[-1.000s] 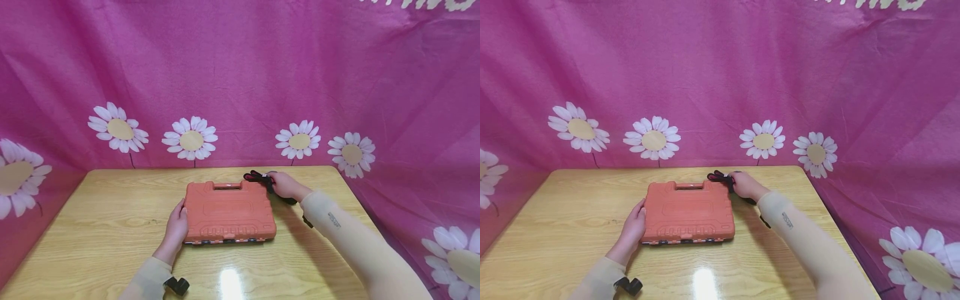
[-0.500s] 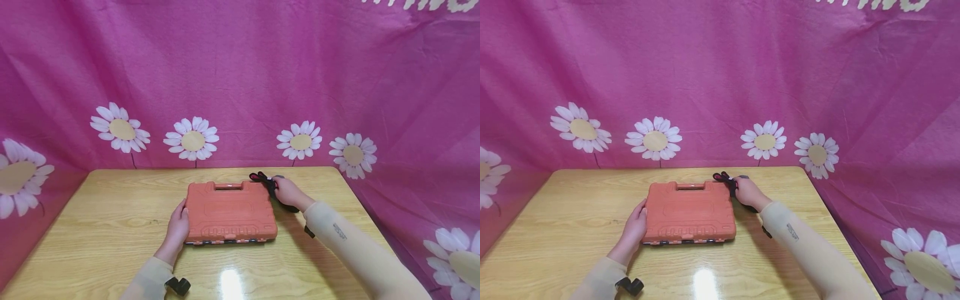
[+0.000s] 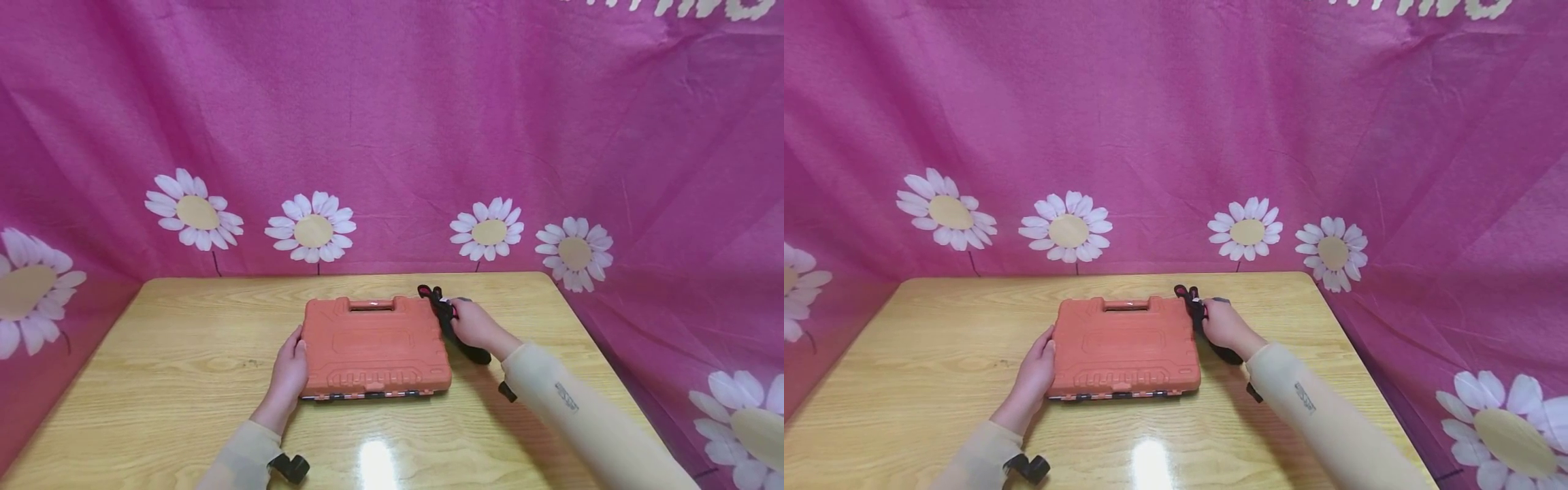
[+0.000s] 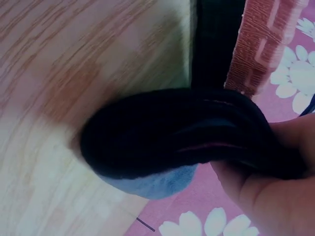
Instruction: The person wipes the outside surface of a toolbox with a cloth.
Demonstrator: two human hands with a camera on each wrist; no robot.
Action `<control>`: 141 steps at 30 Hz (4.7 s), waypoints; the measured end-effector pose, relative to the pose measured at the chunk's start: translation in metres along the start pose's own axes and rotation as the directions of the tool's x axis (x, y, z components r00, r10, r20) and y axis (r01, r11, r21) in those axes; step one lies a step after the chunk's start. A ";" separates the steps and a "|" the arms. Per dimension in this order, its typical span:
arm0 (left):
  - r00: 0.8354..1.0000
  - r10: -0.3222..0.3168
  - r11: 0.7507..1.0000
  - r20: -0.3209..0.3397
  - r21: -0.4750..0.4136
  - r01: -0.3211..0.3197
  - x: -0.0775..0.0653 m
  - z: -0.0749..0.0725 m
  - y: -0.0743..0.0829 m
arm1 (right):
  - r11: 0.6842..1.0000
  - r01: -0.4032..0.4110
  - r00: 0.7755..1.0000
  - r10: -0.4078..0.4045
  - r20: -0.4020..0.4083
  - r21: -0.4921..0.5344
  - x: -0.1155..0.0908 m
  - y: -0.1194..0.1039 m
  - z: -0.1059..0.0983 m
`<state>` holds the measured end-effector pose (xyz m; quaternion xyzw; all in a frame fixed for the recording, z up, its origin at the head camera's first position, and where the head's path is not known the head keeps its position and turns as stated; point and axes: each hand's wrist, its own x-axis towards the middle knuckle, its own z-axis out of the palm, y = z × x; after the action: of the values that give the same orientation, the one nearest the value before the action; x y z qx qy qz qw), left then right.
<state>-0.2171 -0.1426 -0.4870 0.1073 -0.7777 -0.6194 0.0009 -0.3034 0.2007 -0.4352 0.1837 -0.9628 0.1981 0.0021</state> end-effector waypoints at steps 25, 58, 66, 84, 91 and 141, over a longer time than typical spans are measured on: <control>1.000 0.014 1.000 -0.018 0.007 -0.014 0.000 0.000 0.000 | 0.997 0.066 0.995 -0.067 0.069 0.026 -0.056 -0.013 -0.002; 1.000 0.008 1.000 -0.015 -0.014 -0.009 0.001 0.001 -0.001 | 0.991 0.023 0.999 -0.026 0.023 0.133 -0.125 -0.018 0.008; 1.000 0.004 1.000 -0.013 -0.005 -0.004 0.000 0.000 0.000 | 0.989 0.043 0.999 -0.044 0.001 0.144 -0.139 -0.018 0.011; 1.000 -0.013 1.000 0.006 -0.003 0.013 0.000 -0.001 0.001 | 0.977 0.126 0.991 -0.132 0.024 0.171 -0.151 -0.016 0.010; 1.000 -0.015 1.000 0.006 -0.011 0.015 0.000 -0.001 0.001 | 0.977 0.127 0.988 -0.140 0.064 0.174 -0.151 -0.022 0.009; 1.000 -0.001 1.000 0.006 -0.028 0.001 0.001 -0.001 0.001 | 0.943 0.170 0.960 -0.223 0.167 0.285 -0.131 -0.068 0.027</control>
<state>-0.2177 -0.1436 -0.4864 0.1060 -0.7689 -0.6306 -0.0003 -0.1556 0.1788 -0.4443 0.2964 -0.8994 0.3060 -0.0982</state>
